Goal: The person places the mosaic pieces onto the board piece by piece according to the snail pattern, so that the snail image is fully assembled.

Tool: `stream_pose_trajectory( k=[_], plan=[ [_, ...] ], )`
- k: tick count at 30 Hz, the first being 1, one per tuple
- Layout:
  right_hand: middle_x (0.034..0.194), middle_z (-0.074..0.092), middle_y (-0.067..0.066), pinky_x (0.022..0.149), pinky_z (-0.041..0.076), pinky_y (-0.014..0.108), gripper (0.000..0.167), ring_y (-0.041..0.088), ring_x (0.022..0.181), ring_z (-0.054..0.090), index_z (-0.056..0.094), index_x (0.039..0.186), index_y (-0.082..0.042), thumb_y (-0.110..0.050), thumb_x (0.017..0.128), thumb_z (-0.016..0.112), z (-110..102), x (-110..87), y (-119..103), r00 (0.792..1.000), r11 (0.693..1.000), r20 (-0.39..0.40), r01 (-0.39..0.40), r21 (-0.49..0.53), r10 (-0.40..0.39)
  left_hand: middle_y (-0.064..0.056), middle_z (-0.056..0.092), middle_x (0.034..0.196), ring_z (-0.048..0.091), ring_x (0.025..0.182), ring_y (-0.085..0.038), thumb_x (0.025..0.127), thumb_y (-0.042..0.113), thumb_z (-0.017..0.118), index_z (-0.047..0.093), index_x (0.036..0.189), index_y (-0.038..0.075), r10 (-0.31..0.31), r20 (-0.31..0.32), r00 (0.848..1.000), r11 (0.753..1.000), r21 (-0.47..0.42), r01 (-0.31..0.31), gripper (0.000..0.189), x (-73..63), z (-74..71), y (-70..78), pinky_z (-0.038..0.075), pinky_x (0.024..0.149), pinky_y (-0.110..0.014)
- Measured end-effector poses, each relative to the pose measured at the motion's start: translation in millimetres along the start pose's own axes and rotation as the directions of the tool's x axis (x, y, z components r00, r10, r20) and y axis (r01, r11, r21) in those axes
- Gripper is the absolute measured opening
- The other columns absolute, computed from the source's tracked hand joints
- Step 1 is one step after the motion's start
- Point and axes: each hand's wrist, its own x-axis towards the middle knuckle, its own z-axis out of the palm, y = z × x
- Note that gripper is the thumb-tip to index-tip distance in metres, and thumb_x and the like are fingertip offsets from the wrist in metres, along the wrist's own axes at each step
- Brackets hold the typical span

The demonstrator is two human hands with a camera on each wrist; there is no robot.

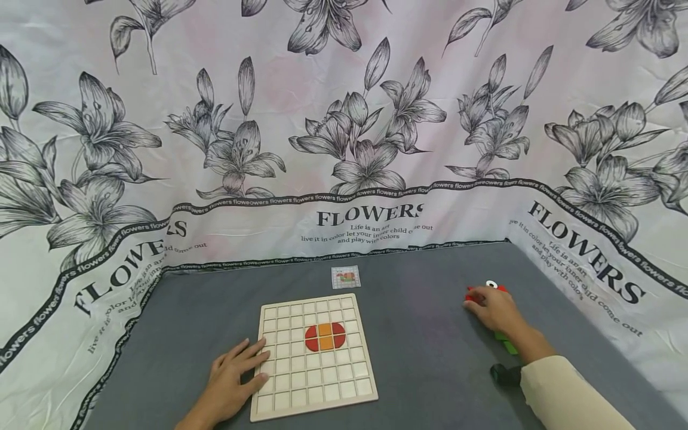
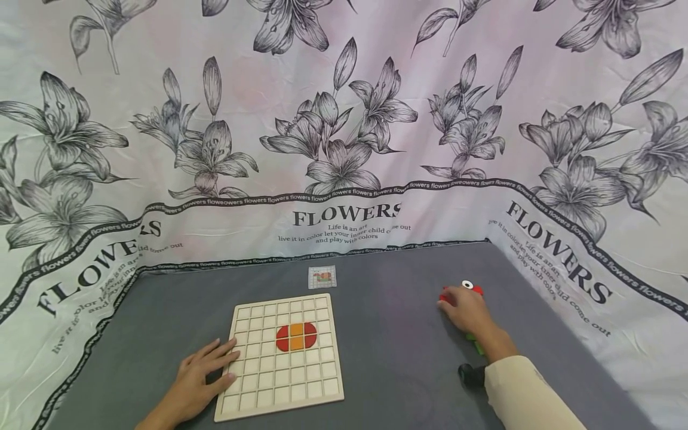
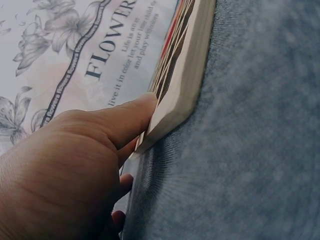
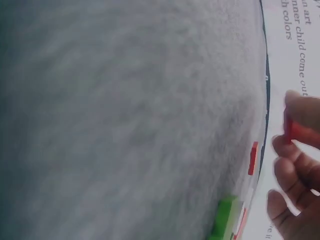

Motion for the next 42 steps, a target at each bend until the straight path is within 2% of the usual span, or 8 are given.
stream_pose_trajectory(
  k=[7, 13, 17, 20, 25, 32, 36, 42],
  plan=[
    [0.082, 0.064, 0.002, 0.063, 0.047, 0.048, 0.015, 0.025, 0.073, 0.062, 0.074, 0.092, -0.004, -0.011, 0.08, 0.08, -13, -13.4, -18, 0.983, 0.997, -0.166, 0.08, 0.016, -0.076, -0.003, 0.044, 0.147, 0.028, 0.137, -0.037, 0.09, 0.034, 0.069, 0.064, 0.13, 0.012, 0.017, -0.019, 1.0, 1.0, 0.005, -0.017, 0.047, -0.2, 0.0, 0.6, 0.012, 0.101, -0.064],
    [0.084, 0.063, 0.0, 0.057, 0.047, 0.04, 0.024, 0.022, 0.071, 0.059, 0.074, 0.094, -0.005, -0.01, 0.073, 0.084, -28, -24.8, -50, 0.945, 0.989, -0.297, 0.149, 0.009, -0.14, -0.003, 0.043, 0.147, 0.027, 0.138, -0.038, 0.09, 0.035, 0.069, 0.063, 0.131, 0.011, 0.009, -0.009, 1.0, 1.0, 0.003, -0.009, 0.048, -0.9, -0.2, -0.5, 0.011, 0.101, -0.063],
    [0.087, 0.064, -0.004, 0.06, 0.049, 0.029, 0.029, 0.014, 0.071, 0.059, 0.074, 0.094, -0.009, -0.009, 0.068, 0.087, -34, -32.9, -76, 0.916, 0.977, -0.353, 0.211, 0.016, -0.192, -0.003, 0.042, 0.148, 0.026, 0.138, -0.038, 0.089, 0.036, 0.069, 0.063, 0.131, 0.011, -0.006, 0.007, 1.0, 1.0, -0.002, 0.006, 0.049, -0.1, 0.4, 0.1, 0.01, 0.101, -0.063],
    [0.088, 0.064, -0.008, 0.064, 0.047, 0.019, 0.031, 0.011, 0.073, 0.058, 0.074, 0.094, -0.011, -0.007, 0.066, 0.088, -34, -37.5, -95, 0.894, 0.962, -0.388, 0.267, 0.062, -0.224, -0.003, 0.041, 0.149, 0.025, 0.139, -0.037, 0.09, 0.034, 0.069, 0.062, 0.132, 0.011, -0.015, 0.021, 1.0, 1.0, -0.004, 0.015, 0.049, 0.1, 0.5, 0.4, 0.009, 0.102, -0.063],
    [0.089, 0.063, -0.009, 0.069, 0.046, 0.016, 0.027, 0.013, 0.076, 0.058, 0.075, 0.095, -0.011, -0.015, 0.072, 0.087, -26, -41.3, -125, 0.873, 0.921, -0.41, 0.354, 0.161, -0.264, -0.003, 0.04, 0.149, 0.024, 0.139, -0.037, 0.09, 0.035, 0.069, 0.062, 0.133, 0.011, -0.003, 0.02, 1.0, 1.0, -0.002, 0.003, 0.049, 0.3, 1.0, -1.3, 0.009, 0.102, -0.064],
    [0.091, 0.063, -0.007, 0.071, 0.047, 0.02, 0.031, 0.01, 0.08, 0.058, 0.074, 0.097, -0.009, -0.007, 0.069, 0.086, -7, -39.2, -159, 0.885, 0.887, -0.384, 0.378, 0.266, -0.262, -0.003, 0.042, 0.148, 0.026, 0.138, -0.038, 0.09, 0.034, 0.069, 0.063, 0.131, 0.011, 0.005, -0.009, 1.0, 1.0, 0.015, -0.005, 0.047, 0.8, 0.9, -1.2, 0.011, 0.101, -0.064],
    [0.092, 0.063, -0.007, 0.069, 0.049, 0.023, 0.031, 0.009, 0.081, 0.059, 0.074, 0.098, -0.01, -0.009, 0.07, 0.086, 8, -36.6, -176, 0.882, 0.872, -0.386, 0.395, 0.289, -0.272, -0.004, 0.043, 0.147, 0.028, 0.137, -0.039, 0.09, 0.034, 0.069, 0.064, 0.13, 0.011, 0.015, -0.023, 1.0, 1.0, 0.014, -0.015, 0.046, 0.6, 1.4, -1.7, 0.011, 0.101, -0.065],
    [0.091, 0.063, -0.006, 0.069, 0.05, 0.025, 0.03, 0.01, 0.082, 0.058, 0.073, 0.098, -0.009, -0.006, 0.071, 0.085, 34, -31.6, -198, 0.873, 0.826, -0.385, 0.439, 0.355, -0.298, -0.003, 0.042, 0.148, 0.026, 0.138, -0.038, 0.09, 0.032, 0.07, 0.063, 0.131, 0.011, 0.009, -0.006, 1.0, 1.0, 0.021, -0.009, 0.047, 0.8, 1.2, -1.4, 0.01, 0.101, -0.065]
  ],
)
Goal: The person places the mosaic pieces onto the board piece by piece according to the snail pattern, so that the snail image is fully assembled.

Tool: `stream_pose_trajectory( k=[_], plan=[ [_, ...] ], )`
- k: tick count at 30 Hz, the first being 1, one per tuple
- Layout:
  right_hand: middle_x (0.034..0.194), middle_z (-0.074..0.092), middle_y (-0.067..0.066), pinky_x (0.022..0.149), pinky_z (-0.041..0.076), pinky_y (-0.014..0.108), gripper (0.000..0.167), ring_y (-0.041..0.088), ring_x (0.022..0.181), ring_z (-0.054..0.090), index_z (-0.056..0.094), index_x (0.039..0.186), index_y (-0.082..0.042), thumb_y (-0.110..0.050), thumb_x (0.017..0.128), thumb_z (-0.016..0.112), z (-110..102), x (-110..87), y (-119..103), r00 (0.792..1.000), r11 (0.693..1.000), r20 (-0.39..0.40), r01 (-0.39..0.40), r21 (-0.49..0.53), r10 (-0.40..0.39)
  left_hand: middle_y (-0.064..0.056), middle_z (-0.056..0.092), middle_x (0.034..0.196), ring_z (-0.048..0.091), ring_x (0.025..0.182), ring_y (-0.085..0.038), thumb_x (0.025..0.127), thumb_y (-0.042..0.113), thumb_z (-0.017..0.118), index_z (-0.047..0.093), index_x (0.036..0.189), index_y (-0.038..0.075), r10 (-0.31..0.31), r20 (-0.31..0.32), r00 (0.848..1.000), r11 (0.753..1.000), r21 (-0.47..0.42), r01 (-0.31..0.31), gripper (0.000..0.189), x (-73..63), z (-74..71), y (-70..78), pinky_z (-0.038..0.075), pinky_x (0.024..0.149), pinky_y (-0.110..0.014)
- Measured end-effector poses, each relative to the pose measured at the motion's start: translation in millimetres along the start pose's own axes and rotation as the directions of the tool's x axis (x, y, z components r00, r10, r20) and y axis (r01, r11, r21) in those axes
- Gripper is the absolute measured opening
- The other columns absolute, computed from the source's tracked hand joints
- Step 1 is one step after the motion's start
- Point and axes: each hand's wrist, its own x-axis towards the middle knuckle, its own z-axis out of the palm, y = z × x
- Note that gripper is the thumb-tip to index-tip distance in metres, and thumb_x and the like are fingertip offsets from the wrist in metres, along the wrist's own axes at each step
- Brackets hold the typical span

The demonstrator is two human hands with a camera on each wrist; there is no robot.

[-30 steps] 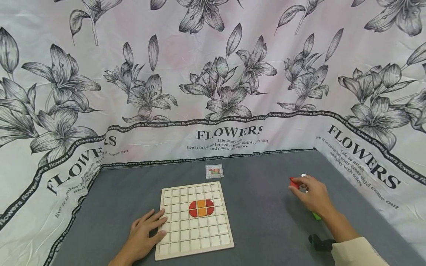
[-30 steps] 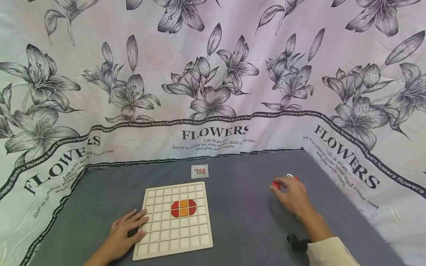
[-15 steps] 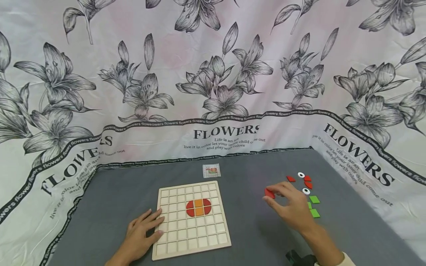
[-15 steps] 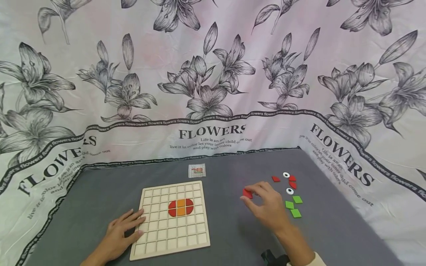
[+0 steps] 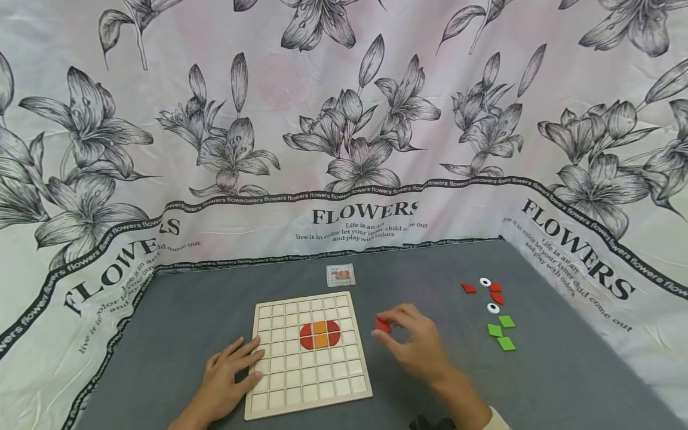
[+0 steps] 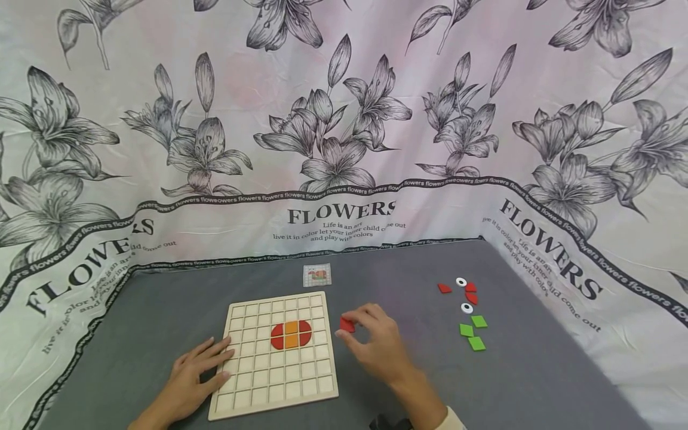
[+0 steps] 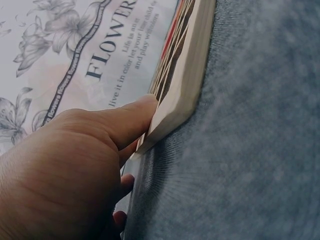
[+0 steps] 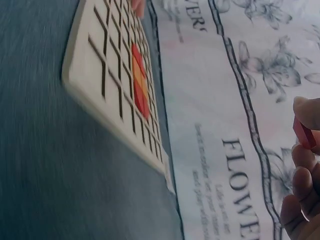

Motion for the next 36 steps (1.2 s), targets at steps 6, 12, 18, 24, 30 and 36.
stream_pose_trajectory(
  k=[6, 12, 18, 24, 30, 36],
  plan=[
    [0.091, 0.062, -0.005, 0.066, 0.051, 0.027, 0.028, 0.012, 0.082, 0.058, 0.073, 0.098, -0.006, -0.005, 0.073, 0.084, 30, 1.2, -3, 1.0, 0.998, -0.003, 0.023, 0.056, -0.023, -0.004, 0.043, 0.147, 0.028, 0.137, -0.039, 0.089, 0.031, 0.071, 0.064, 0.13, 0.011, 0.011, -0.008, 1.0, 1.0, 0.008, -0.011, 0.046, -1.2, -2.0, 2.4, 0.012, 0.1, -0.065],
    [0.091, 0.062, -0.006, 0.062, 0.049, 0.03, 0.024, 0.011, 0.082, 0.055, 0.074, 0.098, -0.006, -0.013, 0.077, 0.083, 58, -0.3, -4, 0.999, 0.997, 0.029, -0.047, 0.054, 0.045, -0.006, 0.045, 0.145, 0.029, 0.136, -0.041, 0.088, 0.027, 0.072, 0.065, 0.129, 0.009, 0.026, -0.03, 0.999, 1.0, 0.007, -0.026, 0.045, -2.7, -3.1, 4.4, 0.013, 0.099, -0.066],
    [0.091, 0.063, -0.006, 0.065, 0.049, 0.031, 0.023, 0.011, 0.084, 0.055, 0.074, 0.095, -0.004, -0.013, 0.076, 0.083, 78, -7.4, -6, 0.989, 0.991, 0.08, -0.127, 0.039, 0.123, -0.005, 0.042, 0.148, 0.026, 0.138, -0.039, 0.09, 0.023, 0.071, 0.063, 0.131, 0.011, -0.016, -0.003, 1.0, 1.0, 0.011, 0.016, 0.044, -1.4, -2.5, 5.4, 0.011, 0.101, -0.065],
    [0.09, 0.063, -0.005, 0.069, 0.048, 0.026, 0.021, 0.01, 0.085, 0.053, 0.075, 0.096, -0.005, -0.014, 0.078, 0.083, 88, -16.2, -6, 0.966, 0.979, 0.164, -0.204, 0.007, 0.201, -0.005, 0.043, 0.147, 0.026, 0.138, -0.04, 0.09, 0.025, 0.07, 0.063, 0.131, 0.011, -0.023, -0.002, 1.0, 1.0, 0.019, 0.023, 0.045, -1.4, -2.1, 6.0, 0.011, 0.101, -0.065],
    [0.088, 0.063, -0.006, 0.069, 0.045, 0.026, 0.022, 0.011, 0.082, 0.051, 0.074, 0.092, -0.006, -0.012, 0.074, 0.085, 93, -23.9, 1, 0.963, 0.983, 0.203, -0.185, 0.002, 0.18, -0.005, 0.043, 0.147, 0.027, 0.137, -0.04, 0.09, 0.025, 0.07, 0.063, 0.131, 0.01, -0.013, -0.007, 1.0, 1.0, 0.0, 0.013, 0.044, -1.1, 0.0, 5.3, 0.011, 0.102, -0.065],
    [0.087, 0.059, -0.009, 0.069, 0.043, 0.025, 0.022, 0.008, 0.081, 0.048, 0.073, 0.091, -0.01, -0.018, 0.075, 0.085, 98, -27.2, 9, 0.95, 0.983, 0.254, -0.172, -0.061, 0.182, -0.005, 0.043, 0.147, 0.027, 0.137, -0.04, 0.091, 0.027, 0.069, 0.063, 0.132, 0.011, -0.003, -0.011, 1.0, 1.0, -0.011, 0.003, 0.045, -0.4, -1.1, 2.6, 0.012, 0.101, -0.065]
  ],
)
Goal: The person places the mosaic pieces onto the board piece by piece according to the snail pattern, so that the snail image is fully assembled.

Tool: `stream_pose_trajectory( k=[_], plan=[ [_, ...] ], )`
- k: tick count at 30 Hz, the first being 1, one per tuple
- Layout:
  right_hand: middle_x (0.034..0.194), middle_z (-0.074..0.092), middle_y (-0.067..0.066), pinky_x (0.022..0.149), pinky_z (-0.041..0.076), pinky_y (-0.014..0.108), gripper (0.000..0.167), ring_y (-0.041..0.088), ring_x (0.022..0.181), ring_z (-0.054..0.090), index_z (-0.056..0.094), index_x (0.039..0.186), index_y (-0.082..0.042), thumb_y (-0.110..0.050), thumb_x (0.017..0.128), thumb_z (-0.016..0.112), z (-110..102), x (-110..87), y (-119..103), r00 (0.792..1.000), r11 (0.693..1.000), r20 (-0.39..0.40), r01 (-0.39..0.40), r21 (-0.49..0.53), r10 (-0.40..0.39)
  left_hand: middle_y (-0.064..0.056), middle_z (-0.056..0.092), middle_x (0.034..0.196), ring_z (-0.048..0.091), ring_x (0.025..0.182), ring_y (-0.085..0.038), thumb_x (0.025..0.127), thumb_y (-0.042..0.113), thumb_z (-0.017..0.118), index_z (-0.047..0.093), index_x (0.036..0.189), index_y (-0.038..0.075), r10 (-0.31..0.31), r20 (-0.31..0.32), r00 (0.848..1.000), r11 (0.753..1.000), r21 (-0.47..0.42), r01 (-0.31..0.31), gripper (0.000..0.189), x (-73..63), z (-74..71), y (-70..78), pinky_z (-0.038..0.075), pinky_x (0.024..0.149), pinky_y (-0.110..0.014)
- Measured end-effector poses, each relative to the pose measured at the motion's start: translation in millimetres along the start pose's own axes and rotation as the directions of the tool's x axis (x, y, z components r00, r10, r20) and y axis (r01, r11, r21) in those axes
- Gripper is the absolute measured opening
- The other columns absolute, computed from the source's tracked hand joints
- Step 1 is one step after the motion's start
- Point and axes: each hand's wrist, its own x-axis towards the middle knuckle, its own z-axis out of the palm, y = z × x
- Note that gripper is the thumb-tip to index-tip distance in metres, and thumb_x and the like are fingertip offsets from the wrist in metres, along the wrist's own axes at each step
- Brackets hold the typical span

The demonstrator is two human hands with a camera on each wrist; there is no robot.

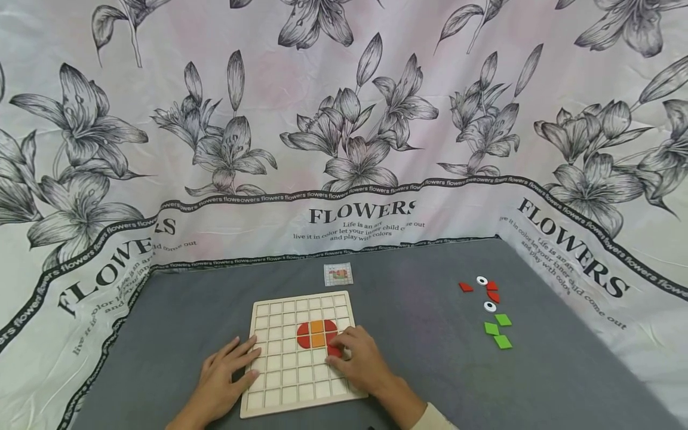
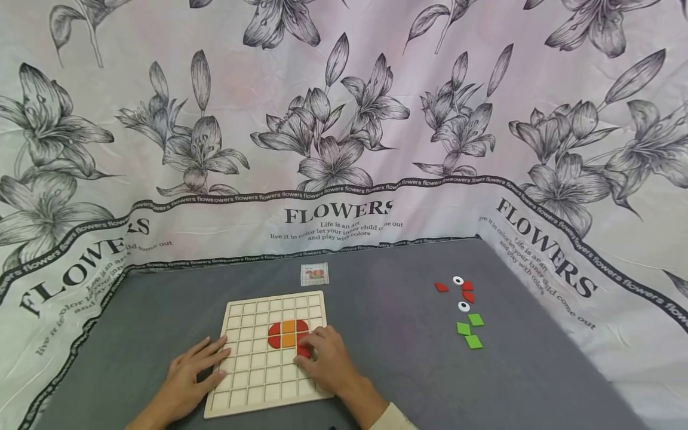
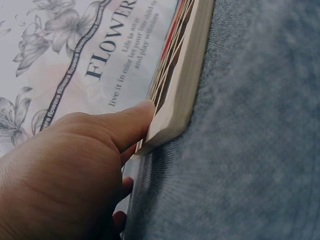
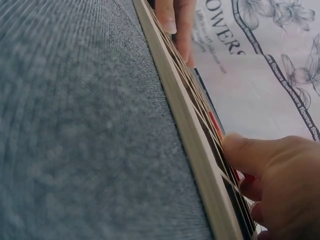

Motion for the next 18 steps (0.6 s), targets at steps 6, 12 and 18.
stream_pose_trajectory(
  k=[6, 12, 18],
  plan=[
    [0.088, 0.057, -0.008, 0.069, 0.043, 0.025, 0.023, 0.009, 0.083, 0.046, 0.073, 0.094, -0.011, -0.021, 0.076, 0.084, 1.2, 0.5, 1.3, 1.0, 1.0, 0.023, -0.001, -0.018, 0.001, -0.005, 0.042, 0.148, 0.026, 0.138, -0.038, 0.09, 0.026, 0.07, 0.062, 0.133, 0.011, -0.019, 0.024, 1.0, 1.0, 0.003, 0.019, 0.046, 1.3, -2.2, 0.5, 0.01, 0.102, -0.065],
    [0.09, 0.057, -0.008, 0.069, 0.042, 0.025, 0.021, 0.008, 0.083, 0.046, 0.074, 0.094, -0.01, -0.019, 0.077, 0.083, 1.0, -2.6, 1.6, 1.0, 1.0, 0.026, 0.004, -0.015, -0.004, -0.005, 0.043, 0.147, 0.026, 0.138, -0.039, 0.091, 0.029, 0.069, 0.062, 0.132, 0.011, -0.013, 0.02, 1.0, 1.0, -0.007, 0.013, 0.046, -0.1, -2.2, 2.0, 0.011, 0.101, -0.065],
    [0.087, 0.059, -0.004, 0.067, 0.042, 0.024, 0.022, 0.008, 0.081, 0.047, 0.074, 0.093, -0.009, -0.014, 0.074, 0.084, -1.4, -1.0, 0.8, 0.997, 0.998, -0.037, 0.064, -0.007, -0.064, -0.005, 0.043, 0.147, 0.026, 0.138, -0.04, 0.092, 0.031, 0.068, 0.062, 0.133, 0.011, -0.01, 0.018, 1.0, 1.0, -0.005, 0.01, 0.046, 0.7, -3.2, 2.4, 0.011, 0.101, -0.066]
  ],
)
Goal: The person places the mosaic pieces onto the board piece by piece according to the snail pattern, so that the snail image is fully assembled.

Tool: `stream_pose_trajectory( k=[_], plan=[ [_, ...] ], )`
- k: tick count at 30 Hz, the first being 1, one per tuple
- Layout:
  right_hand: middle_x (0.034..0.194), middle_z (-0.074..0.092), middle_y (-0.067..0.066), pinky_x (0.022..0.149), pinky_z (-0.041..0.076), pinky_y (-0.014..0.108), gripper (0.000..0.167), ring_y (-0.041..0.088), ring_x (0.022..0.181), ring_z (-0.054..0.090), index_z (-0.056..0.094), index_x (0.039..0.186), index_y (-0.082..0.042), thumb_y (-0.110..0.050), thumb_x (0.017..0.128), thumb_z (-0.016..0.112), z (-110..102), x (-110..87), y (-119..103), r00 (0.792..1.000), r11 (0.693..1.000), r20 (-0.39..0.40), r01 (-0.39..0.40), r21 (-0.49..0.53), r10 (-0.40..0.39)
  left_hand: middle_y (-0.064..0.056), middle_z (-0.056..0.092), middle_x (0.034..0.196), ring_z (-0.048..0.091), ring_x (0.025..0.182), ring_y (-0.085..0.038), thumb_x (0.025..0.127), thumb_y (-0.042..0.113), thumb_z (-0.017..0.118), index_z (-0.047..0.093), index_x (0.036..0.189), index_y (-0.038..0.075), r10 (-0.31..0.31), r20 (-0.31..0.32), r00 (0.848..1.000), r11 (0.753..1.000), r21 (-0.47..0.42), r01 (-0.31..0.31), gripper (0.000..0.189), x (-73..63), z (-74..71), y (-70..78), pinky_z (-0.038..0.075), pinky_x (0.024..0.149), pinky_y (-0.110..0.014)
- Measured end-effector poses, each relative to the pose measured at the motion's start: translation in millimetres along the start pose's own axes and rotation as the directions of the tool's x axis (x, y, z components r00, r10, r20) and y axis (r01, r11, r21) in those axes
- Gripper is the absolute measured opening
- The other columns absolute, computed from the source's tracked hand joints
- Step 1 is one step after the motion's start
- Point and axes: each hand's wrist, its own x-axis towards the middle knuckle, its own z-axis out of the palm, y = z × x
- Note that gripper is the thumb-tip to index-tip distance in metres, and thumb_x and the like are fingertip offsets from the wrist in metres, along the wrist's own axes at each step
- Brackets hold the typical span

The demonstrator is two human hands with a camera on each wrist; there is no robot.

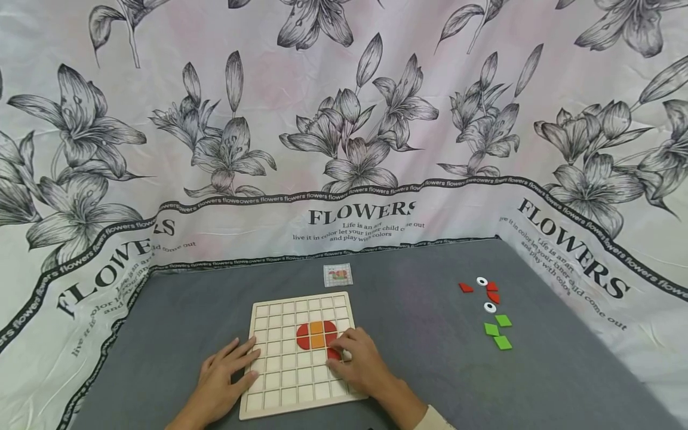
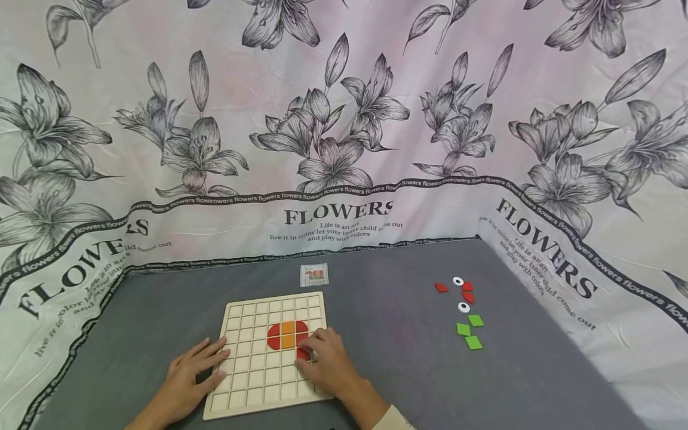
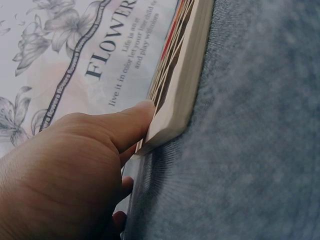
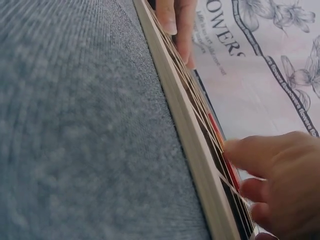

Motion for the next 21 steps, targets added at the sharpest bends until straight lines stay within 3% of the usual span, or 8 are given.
stream_pose_trajectory(
  k=[5, 10, 16, 21],
  plan=[
    [0.091, 0.062, 0.001, 0.068, 0.046, 0.028, 0.024, 0.015, 0.083, 0.054, 0.074, 0.097, -0.006, -0.01, 0.075, 0.082, -18, 6.9, -7, 0.999, 0.998, -0.046, -0.001, 0.056, 0.003, -0.005, 0.043, 0.147, 0.026, 0.138, -0.039, 0.092, 0.033, 0.067, 0.062, 0.133, 0.012, -0.003, 0.005, 1.0, 1.0, -0.004, 0.003, 0.046, 0.6, -0.6, 0.3, 0.011, 0.101, -0.066],
    [0.099, 0.061, -0.001, 0.072, 0.05, 0.035, 0.033, 0.016, 0.091, 0.056, 0.072, 0.108, -0.01, -0.01, 0.077, 0.083, -56, 13.0, -16, 0.999, 0.997, -0.041, 0.024, 0.079, -0.021, -0.006, 0.044, 0.147, 0.027, 0.137, -0.04, 0.092, 0.034, 0.067, 0.063, 0.132, 0.012, 0.001, -0.005, 1.0, 1.0, -0.003, -0.001, 0.046, -2.6, -0.8, -0.4, 0.011, 0.1, -0.066],
    [0.104, 0.059, -0.005, 0.073, 0.05, 0.037, 0.04, 0.016, 0.095, 0.057, 0.071, 0.112, -0.016, -0.014, 0.074, 0.086, -108, 13.2, -14, 0.997, 1.0, -0.077, 0.028, 0.011, -0.027, -0.004, 0.044, 0.147, 0.027, 0.137, -0.039, 0.091, 0.03, 0.069, 0.063, 0.132, 0.012, 0.002, -0.018, 1.0, 1.0, 0.006, -0.002, 0.045, -3.1, 0.8, -1.8, 0.012, 0.101, -0.065],
    [0.105, 0.058, -0.007, 0.07, 0.047, 0.032, 0.045, 0.011, 0.09, 0.054, 0.07, 0.115, -0.016, -0.012, 0.073, 0.086, -149, 6.3, 6, 0.992, 0.997, -0.119, 0.034, -0.065, -0.041, -0.002, 0.042, 0.148, 0.026, 0.139, -0.037, 0.092, 0.029, 0.068, 0.062, 0.132, 0.013, -0.004, -0.005, 1.0, 1.0, 0.007, 0.004, 0.044, -1.9, 0.9, -3.2, 0.011, 0.102, -0.063]
  ],
)
